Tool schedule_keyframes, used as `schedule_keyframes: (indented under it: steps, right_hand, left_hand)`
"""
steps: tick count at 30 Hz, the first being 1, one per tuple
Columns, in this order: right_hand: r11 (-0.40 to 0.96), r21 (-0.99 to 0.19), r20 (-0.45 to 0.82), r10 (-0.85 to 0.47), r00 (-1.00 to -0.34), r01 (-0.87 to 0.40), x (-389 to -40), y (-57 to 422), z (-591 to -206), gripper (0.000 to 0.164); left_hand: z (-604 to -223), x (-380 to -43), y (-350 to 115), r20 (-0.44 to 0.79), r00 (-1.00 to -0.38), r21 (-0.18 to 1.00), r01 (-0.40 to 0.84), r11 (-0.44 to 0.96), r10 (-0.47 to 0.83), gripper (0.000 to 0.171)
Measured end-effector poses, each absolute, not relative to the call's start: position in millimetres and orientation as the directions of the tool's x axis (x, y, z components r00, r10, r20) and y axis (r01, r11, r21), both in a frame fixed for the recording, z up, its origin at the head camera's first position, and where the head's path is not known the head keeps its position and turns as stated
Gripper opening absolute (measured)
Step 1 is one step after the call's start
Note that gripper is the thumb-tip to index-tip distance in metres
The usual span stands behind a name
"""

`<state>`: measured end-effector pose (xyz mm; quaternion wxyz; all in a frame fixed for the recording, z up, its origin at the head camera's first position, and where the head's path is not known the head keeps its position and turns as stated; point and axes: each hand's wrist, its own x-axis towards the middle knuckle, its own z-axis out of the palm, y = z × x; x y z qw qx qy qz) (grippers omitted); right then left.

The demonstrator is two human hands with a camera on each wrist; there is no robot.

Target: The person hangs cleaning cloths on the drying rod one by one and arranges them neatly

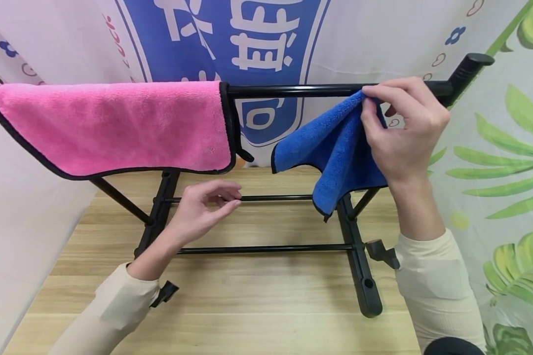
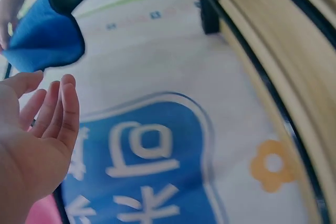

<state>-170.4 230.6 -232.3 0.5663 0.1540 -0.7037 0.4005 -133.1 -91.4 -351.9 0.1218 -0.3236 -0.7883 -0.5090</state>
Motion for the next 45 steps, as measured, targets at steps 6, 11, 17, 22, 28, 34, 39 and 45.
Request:
schedule_keyframes:
  steps: [6,11,17,22,28,34,39,45]
  right_hand:
    - [0.594,-0.412,0.911,0.261,-0.319,-0.691,-168,229,-229,0.014]
    - [0.557,-0.435,0.900,0.292,-0.323,-0.707,-167,228,-227,0.014]
    - [0.530,-0.454,0.890,0.310,-0.334,-0.716,-164,228,-223,0.013]
    - [0.511,-0.459,0.887,0.307,-0.344,-0.727,-163,230,-224,0.012]
    - [0.522,-0.445,0.894,0.299,-0.332,-0.727,-167,234,-230,0.013]
    - [0.567,-0.419,0.908,0.275,-0.316,-0.709,-171,239,-233,0.013]
    - [0.603,-0.425,0.905,0.256,-0.340,-0.676,-168,238,-232,0.014]
    - [0.648,-0.406,0.908,0.210,-0.362,-0.644,-164,235,-232,0.016]
  left_hand:
    - [-329,-134,-61,0.641,-0.659,0.620,0.747,0.240,0.394,0.020]
    - [-316,-137,-37,0.751,-0.551,0.505,0.834,0.222,0.363,0.019]
    - [-303,-140,-17,0.747,-0.587,0.491,0.804,0.335,0.312,0.023]
    - [-296,-145,-6,0.661,-0.679,0.579,0.733,0.358,0.321,0.028]
    - [-291,-154,1,0.654,-0.687,0.615,0.727,0.306,0.318,0.028]
    - [-281,-159,8,0.742,-0.605,0.548,0.796,0.258,0.290,0.022]
    - [-270,-161,18,0.798,-0.543,0.491,0.837,0.243,0.260,0.019]
    - [-254,-162,29,0.804,-0.525,0.462,0.847,0.261,0.281,0.017]
